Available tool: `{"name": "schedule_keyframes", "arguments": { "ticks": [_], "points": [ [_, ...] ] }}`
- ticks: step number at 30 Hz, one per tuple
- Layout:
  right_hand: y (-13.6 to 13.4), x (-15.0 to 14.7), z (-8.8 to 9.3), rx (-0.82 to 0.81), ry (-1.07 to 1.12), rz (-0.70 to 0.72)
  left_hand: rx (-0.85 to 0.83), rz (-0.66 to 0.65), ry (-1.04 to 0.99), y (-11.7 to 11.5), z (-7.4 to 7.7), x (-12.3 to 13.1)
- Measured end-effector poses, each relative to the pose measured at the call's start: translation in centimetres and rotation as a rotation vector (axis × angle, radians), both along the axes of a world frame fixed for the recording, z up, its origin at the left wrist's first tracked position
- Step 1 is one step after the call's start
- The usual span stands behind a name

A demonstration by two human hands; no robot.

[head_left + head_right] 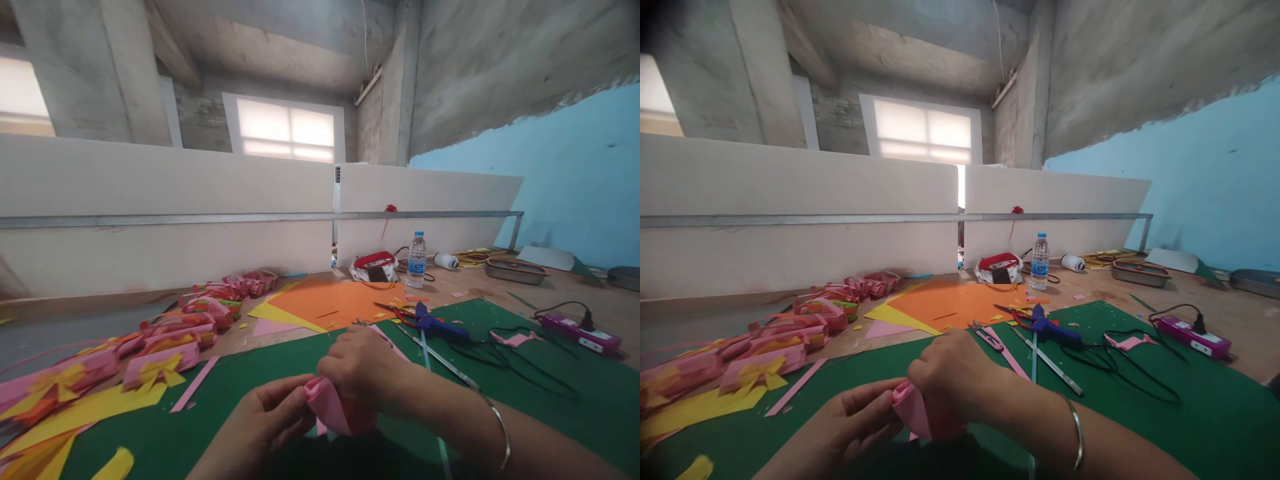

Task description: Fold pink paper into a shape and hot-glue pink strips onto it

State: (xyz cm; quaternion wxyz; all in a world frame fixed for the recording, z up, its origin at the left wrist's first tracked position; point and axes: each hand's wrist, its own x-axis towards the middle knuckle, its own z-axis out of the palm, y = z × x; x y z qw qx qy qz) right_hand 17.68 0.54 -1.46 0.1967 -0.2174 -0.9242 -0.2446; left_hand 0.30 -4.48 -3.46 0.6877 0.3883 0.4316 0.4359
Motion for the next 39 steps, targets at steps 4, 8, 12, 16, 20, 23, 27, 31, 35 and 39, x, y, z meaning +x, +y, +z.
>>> {"name": "schedule_keyframes", "arguments": {
  "ticks": [4, 8, 12, 16, 20, 23, 27, 31, 35, 39],
  "points": [
    [0.4, -0.1, 0.1, 0.142, -0.1, 0.145, 0.03, 0.003, -0.041, 0.4, -0.5, 0.2],
    [-0.3, -0.1, 0.1, 0.17, 0.027, 0.12, 0.077, -0.048, -0.021, 0.6, -0.6, 0.2],
    [-1.4, 0.1, 0.3, 0.177, 0.06, 0.127, 0.09, -0.09, 0.046, 0.3, -0.5, 0.3],
    [-2.0, 0.3, 0.4, 0.165, 0.077, 0.124, 0.065, -0.092, 0.086, -0.1, 0.0, 0.3],
    [-2.0, 0.3, 0.2, 0.118, 0.098, 0.116, 0.061, -0.138, 0.05, -0.1, 0.1, 0.2],
    [-1.8, 0.1, 0.0, 0.115, 0.144, 0.11, 0.038, -0.125, -0.04, 0.1, -0.4, 0.2],
    [-1.6, 0.0, 0.1, 0.131, 0.128, 0.174, 0.053, -0.183, -0.107, 0.2, -1.1, 0.6],
    [-1.4, 0.1, 0.1, 0.123, 0.109, 0.177, 0.037, -0.19, -0.077, 0.0, -0.9, 0.9],
    [-1.5, 0.2, 0.0, 0.081, 0.116, 0.201, 0.045, -0.237, -0.156, -0.1, -0.5, 0.7],
    [-1.5, -0.1, 0.0, 0.057, 0.156, 0.229, 0.049, -0.299, -0.215, 0.1, -0.8, 0.4]
  ]
}}
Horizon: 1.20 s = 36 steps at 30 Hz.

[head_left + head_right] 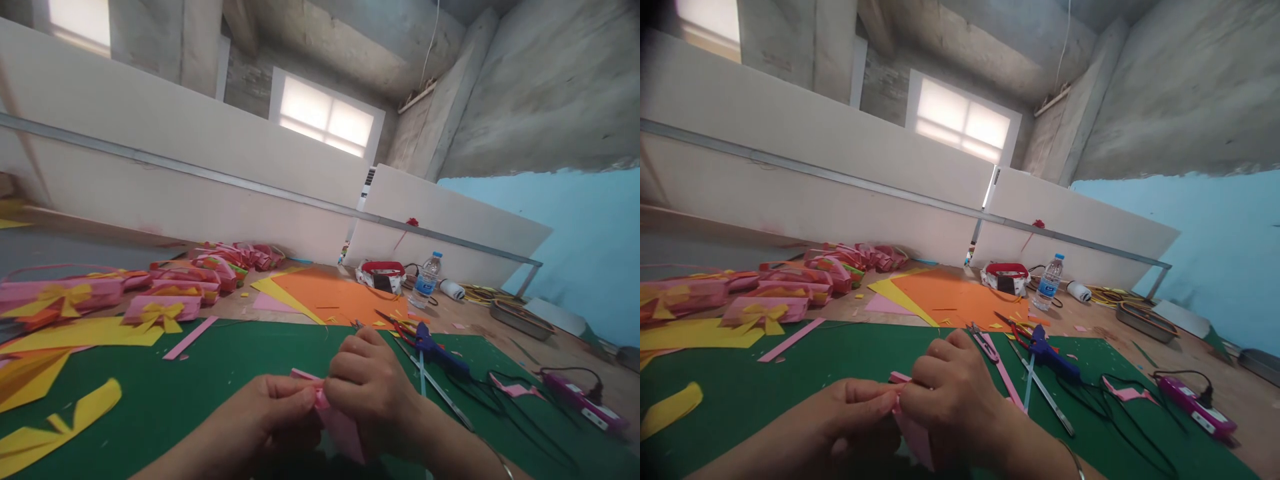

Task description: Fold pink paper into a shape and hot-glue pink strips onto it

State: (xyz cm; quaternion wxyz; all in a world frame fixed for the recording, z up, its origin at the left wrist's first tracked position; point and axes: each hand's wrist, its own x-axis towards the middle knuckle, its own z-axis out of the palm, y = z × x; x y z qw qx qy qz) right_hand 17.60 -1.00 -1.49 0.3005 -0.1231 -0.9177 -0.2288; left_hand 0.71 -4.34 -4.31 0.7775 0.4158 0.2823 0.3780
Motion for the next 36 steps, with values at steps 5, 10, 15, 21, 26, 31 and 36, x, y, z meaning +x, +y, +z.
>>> {"name": "schedule_keyframes", "arguments": {
  "ticks": [5, 10, 15, 21, 26, 31, 36],
  "points": [
    [0.1, -0.3, -0.1, -0.078, 0.076, -0.023, -0.008, 0.107, 0.091, 0.0, -0.3, -0.1],
    [-0.2, -0.3, 0.0, -0.072, 0.058, 0.008, 0.019, 0.133, 0.162, -0.4, 0.2, 0.0],
    [-0.3, -0.3, 0.0, -0.042, 0.047, -0.035, 0.04, 0.156, 0.269, -0.1, 0.0, -0.3],
    [0.3, 0.0, -0.4, -0.093, 0.065, -0.089, -0.047, 0.115, 0.323, 0.2, -0.4, -0.6],
    [0.0, -0.3, -0.5, -0.126, 0.075, -0.037, 0.02, 0.165, 0.37, 0.2, 0.1, -1.0],
    [0.0, 0.0, 0.0, -0.144, 0.069, -0.039, 0.098, 0.158, 0.473, 0.2, 0.2, -1.1],
    [0.3, 0.2, 0.0, -0.207, 0.002, -0.068, 0.11, 0.152, 0.497, 0.3, -0.2, -1.0]
  ]
}}
